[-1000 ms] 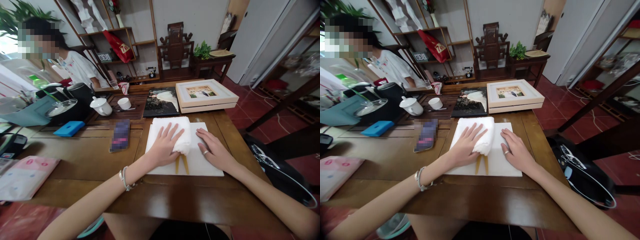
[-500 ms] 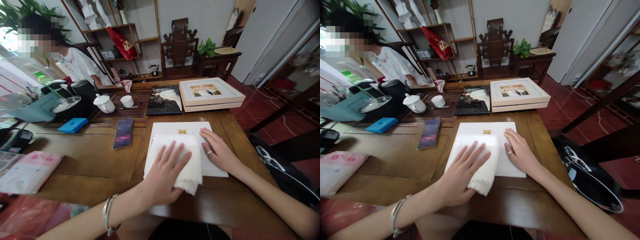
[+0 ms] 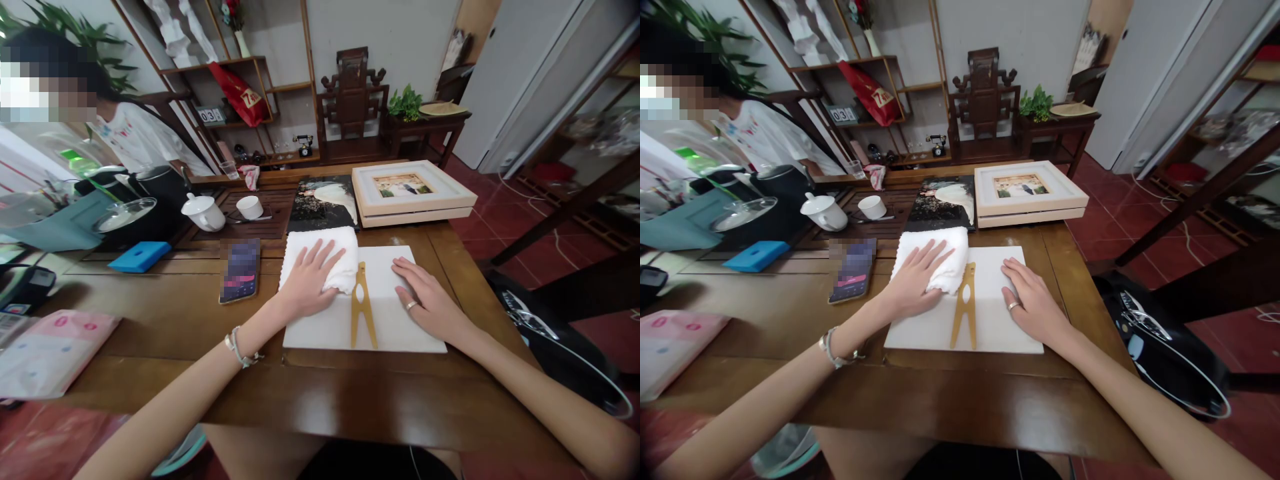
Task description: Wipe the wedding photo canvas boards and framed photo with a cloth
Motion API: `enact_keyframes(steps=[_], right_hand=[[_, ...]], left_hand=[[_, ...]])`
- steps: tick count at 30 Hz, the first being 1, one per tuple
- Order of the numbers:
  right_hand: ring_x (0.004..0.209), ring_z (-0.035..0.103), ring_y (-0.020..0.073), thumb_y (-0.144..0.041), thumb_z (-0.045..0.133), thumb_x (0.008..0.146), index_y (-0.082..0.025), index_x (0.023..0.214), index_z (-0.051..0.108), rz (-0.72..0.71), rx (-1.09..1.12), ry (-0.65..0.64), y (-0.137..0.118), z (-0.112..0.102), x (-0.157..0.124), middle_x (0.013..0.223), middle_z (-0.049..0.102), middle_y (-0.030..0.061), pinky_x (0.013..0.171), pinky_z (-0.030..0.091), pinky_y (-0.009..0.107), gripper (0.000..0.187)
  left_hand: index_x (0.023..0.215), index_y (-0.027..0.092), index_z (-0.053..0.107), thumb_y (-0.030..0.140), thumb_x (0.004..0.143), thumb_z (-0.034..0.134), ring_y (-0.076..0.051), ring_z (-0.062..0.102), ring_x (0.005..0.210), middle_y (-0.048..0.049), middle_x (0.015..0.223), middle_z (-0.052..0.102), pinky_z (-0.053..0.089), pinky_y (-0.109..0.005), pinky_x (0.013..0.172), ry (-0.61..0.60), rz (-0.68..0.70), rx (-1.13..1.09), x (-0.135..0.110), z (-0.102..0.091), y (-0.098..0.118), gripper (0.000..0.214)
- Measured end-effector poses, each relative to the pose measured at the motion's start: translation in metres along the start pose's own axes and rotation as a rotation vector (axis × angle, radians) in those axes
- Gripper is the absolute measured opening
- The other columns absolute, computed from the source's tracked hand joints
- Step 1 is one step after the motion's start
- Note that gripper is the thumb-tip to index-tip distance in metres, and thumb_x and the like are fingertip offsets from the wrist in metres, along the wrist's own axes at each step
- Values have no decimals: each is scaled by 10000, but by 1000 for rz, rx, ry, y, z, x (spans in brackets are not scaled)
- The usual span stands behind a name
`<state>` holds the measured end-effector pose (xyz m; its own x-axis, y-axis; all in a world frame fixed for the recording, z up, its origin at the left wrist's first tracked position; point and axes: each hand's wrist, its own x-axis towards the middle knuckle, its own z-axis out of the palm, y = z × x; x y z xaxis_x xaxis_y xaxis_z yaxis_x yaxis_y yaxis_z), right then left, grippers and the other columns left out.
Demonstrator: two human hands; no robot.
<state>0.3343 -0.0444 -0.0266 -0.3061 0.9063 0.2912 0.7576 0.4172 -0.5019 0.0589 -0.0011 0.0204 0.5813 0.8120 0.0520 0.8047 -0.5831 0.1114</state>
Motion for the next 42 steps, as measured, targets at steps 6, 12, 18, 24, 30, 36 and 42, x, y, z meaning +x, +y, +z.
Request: enact_keyframes(steps=[6, 12, 18, 24, 30, 36, 42], right_hand=[[1407, 380, 280, -331, 391, 972, -162, 1358, 479, -15, -2, 11, -1, 1, -1, 1463, 481, 173, 1141, 334, 549, 431], [1407, 383, 282, -337, 386, 974, -196, 1372, 473, -14, -17, 27, -2, 2, -1, 1458, 489, 157, 1137, 341, 557, 432], [1404, 387, 284, -329, 380, 973, -165, 1362, 480, -18, -21, 16, -3, 1, -1, 1458, 487, 172, 1141, 342, 545, 434], [1405, 385, 291, -336, 388, 970, -153, 1356, 488, -8, -21, 6, -2, 0, 0, 1459, 487, 177, 1145, 336, 542, 439], [1401, 391, 282, -326, 397, 967, -150, 1347, 489, -11, -22, 14, 0, 1, 0, 1460, 488, 174, 1139, 341, 540, 429], [1406, 384, 285, -324, 391, 966, -148, 1350, 489, -8, -23, 10, -1, 1, 0, 1457, 489, 175, 1139, 342, 536, 434], [1399, 395, 280, -318, 384, 969, -141, 1352, 491, -26, -41, 33, -1, 3, -1, 1450, 495, 179, 1143, 343, 530, 435]], left_hand=[[1533, 175, 255, 285, 845, 475, -327, 67, 1507, -111, 1631, 170, 113, -557, 1190, -35, 23, 23, -40, -6, 2, 730], [1561, 217, 150, 257, 704, 560, -366, -12, 1502, -87, 1647, 77, 66, -588, 1188, -115, 71, 54, -89, -7, 36, 951], [1565, 211, 131, 261, 710, 572, -379, -4, 1499, -102, 1645, 59, 69, -596, 1183, -135, 83, 57, -95, -7, 47, 963], [1543, 176, 229, 297, 805, 551, -366, 42, 1502, -133, 1634, 134, 111, -596, 1177, -132, 32, 50, -43, -10, 19, 815], [1536, 163, 244, 281, 853, 531, -368, 83, 1498, -147, 1626, 168, 126, -588, 1178, -52, -36, 58, -4, -3, -2, 750], [1539, 167, 237, 289, 865, 510, -374, 55, 1500, -145, 1631, 146, 137, -593, 1176, -41, -18, 66, -24, 0, 5, 737], [1555, 193, 164, 271, 780, 561, -388, -28, 1496, -129, 1645, 63, 97, -615, 1178, -138, 18, 65, -70, -7, 37, 875]])
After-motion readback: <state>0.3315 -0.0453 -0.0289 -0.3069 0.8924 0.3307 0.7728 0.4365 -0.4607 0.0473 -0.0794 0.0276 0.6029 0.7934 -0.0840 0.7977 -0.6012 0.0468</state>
